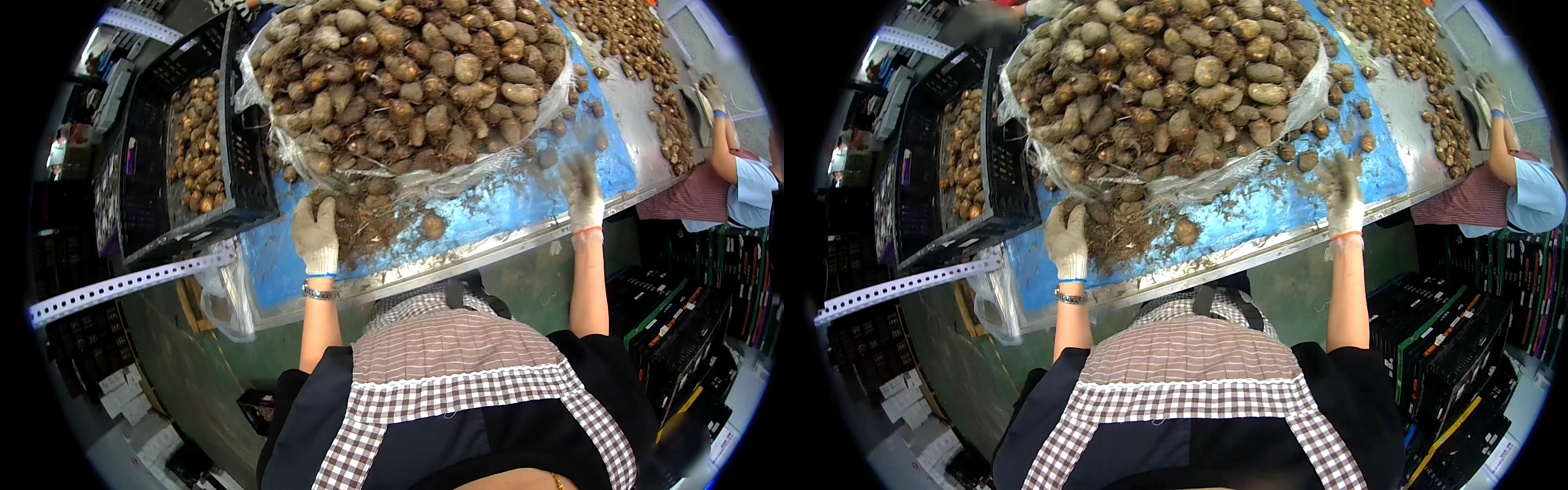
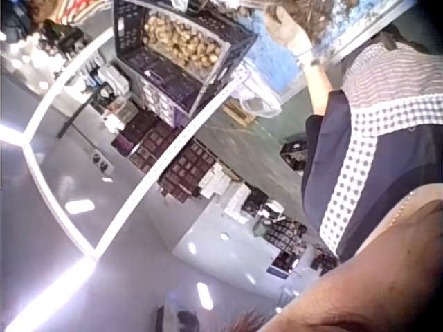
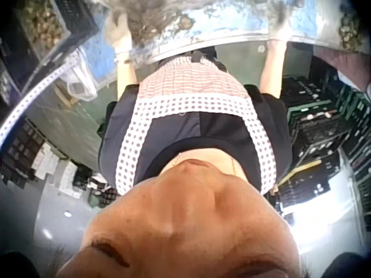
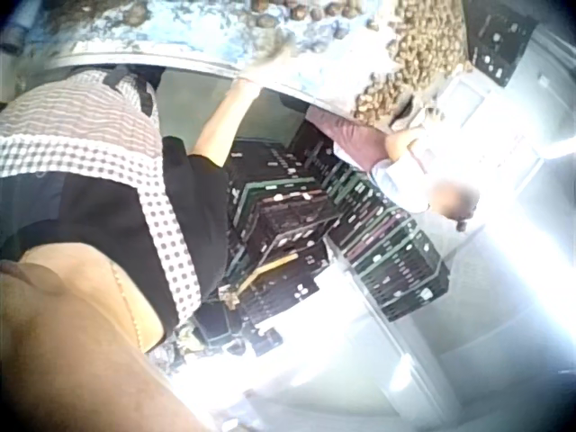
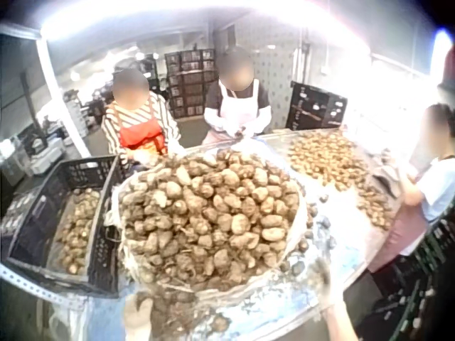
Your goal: The person is sorting tubers on a table with gloved hands, rubbing off soil and root hairs and placing the cleaned items into a plastic crate.
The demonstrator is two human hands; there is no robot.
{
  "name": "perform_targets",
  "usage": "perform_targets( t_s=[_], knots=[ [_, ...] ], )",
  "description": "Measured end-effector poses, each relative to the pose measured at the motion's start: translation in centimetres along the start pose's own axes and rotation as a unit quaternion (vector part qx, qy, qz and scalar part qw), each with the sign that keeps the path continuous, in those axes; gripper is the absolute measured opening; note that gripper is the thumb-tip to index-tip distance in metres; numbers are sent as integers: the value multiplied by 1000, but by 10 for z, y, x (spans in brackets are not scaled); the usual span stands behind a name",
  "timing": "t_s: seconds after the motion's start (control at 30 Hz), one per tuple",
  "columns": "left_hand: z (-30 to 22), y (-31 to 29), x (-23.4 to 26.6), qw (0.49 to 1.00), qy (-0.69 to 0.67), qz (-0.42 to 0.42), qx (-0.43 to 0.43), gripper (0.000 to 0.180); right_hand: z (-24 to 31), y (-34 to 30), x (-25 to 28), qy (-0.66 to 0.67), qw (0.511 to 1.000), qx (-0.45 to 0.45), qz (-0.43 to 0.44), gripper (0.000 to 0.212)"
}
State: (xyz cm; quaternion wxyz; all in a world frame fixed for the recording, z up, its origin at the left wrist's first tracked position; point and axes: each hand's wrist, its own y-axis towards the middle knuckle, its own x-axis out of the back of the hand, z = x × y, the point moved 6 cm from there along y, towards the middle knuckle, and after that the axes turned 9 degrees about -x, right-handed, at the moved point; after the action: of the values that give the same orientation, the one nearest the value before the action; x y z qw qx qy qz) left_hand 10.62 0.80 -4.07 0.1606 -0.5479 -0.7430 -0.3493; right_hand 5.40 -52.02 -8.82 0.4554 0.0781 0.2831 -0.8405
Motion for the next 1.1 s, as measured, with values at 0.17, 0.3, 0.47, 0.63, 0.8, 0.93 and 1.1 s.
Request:
perform_targets(
  t_s=[0.17, 0.3, 0.47, 0.63, 0.8, 0.93, 1.1],
  knots=[
    [14, -25, 0, 994, -37, 71, 69, 27, -85, -82, -134, -555, 803, -41, 215, 46],
    [-14, -40, -11, 987, -97, 121, 45, 31, -143, -118, -187, -733, 646, 116, 179, 48],
    [-58, -43, -17, 965, -125, 227, -35, 49, -140, -144, -223, -344, 874, -151, 308, 52],
    [-46, -49, -19, 919, -348, 177, 61, 56, -130, -164, -252, -206, 893, -156, 369, 48],
    [-88, -23, 26, 970, -155, 164, -93, 61, -108, -178, -286, -294, 894, -6, 339, 45],
    [-76, -24, 30, 875, -458, 140, 72, 67, -96, -194, -308, -253, 904, -4, 344, 39],
    [-58, -27, 39, 868, -484, 66, 84, 60, -108, -198, -337, -172, 921, 74, 341, 32]
  ],
)
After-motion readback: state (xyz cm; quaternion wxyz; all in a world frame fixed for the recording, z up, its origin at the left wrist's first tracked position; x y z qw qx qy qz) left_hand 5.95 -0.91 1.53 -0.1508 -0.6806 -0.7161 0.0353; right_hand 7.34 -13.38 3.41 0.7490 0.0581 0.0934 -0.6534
